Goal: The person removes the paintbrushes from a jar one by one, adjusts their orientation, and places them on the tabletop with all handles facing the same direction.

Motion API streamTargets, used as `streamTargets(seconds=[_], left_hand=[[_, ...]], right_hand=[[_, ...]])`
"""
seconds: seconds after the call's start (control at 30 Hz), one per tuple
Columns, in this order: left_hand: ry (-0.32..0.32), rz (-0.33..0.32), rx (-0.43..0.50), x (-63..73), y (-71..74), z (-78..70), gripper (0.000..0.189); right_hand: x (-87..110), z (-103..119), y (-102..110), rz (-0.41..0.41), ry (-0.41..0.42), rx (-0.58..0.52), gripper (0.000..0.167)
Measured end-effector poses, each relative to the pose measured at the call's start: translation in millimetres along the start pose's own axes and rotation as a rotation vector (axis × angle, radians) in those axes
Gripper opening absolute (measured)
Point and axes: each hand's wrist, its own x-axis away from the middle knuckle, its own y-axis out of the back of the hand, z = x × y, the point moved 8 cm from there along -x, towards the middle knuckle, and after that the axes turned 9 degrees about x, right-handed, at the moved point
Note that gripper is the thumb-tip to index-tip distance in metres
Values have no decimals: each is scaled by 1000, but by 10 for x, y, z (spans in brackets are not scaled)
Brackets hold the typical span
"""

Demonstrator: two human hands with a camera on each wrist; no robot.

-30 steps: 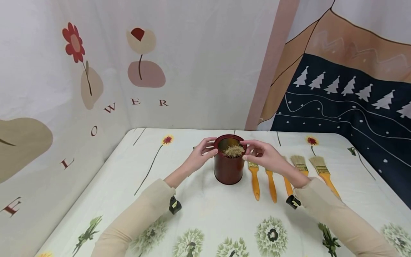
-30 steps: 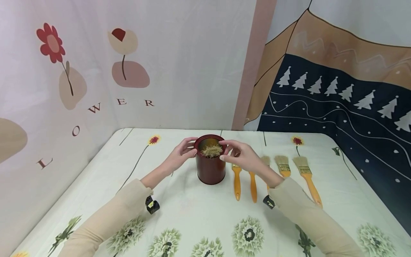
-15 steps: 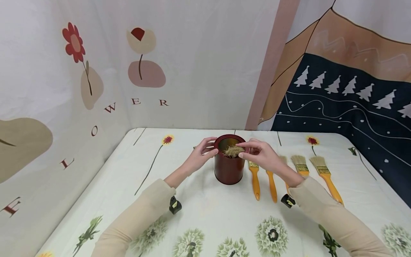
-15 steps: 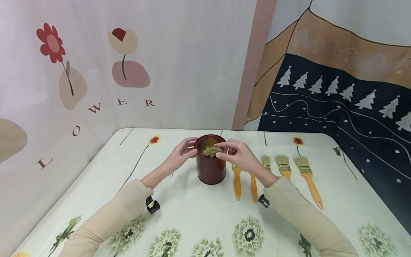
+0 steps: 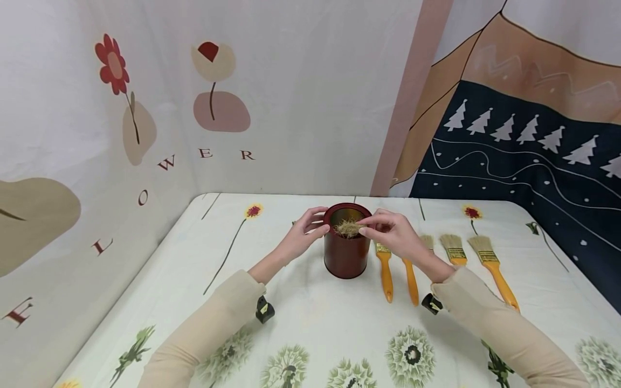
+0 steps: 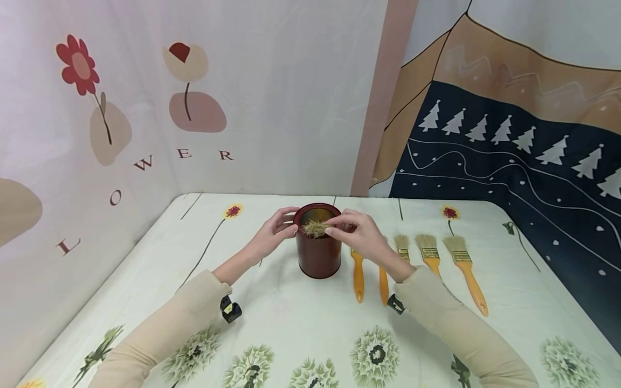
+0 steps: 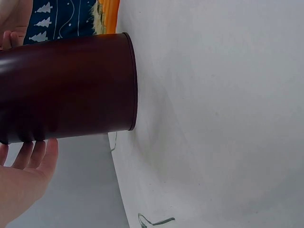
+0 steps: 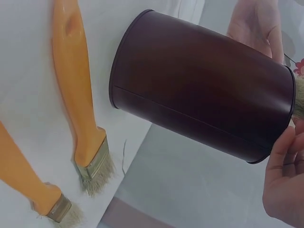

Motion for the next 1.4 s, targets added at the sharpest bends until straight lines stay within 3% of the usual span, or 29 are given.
streamTargets(seconds=[0.13, 0.27, 0.5, 0.67, 1.0, 1.13, 1.4], left_hand=[[0, 0, -1, -2, -2, -4, 48], [1, -3, -2, -3, 0, -7, 48], [10, -10, -10, -5, 8, 7, 49], [17, -7, -12, -7, 6, 20, 49], [12, -6, -8, -12, 1, 22, 49], [11, -6, -6, -7, -4, 11, 48], [12, -12, -9, -5, 2, 7, 49]], right_hand=[[20, 155, 47, -33, 3, -2, 13], [3, 154, 85, -74, 8, -1, 13], [-70, -140, 123, -148, -33, -12, 16], [-83, -145, 182, -184, -44, -48, 19], [-97, 88, 427, -255, -46, -114, 17], [-120, -53, 504, -289, -49, -152, 20], [-111, -47, 742, -369, -46, -166, 23]])
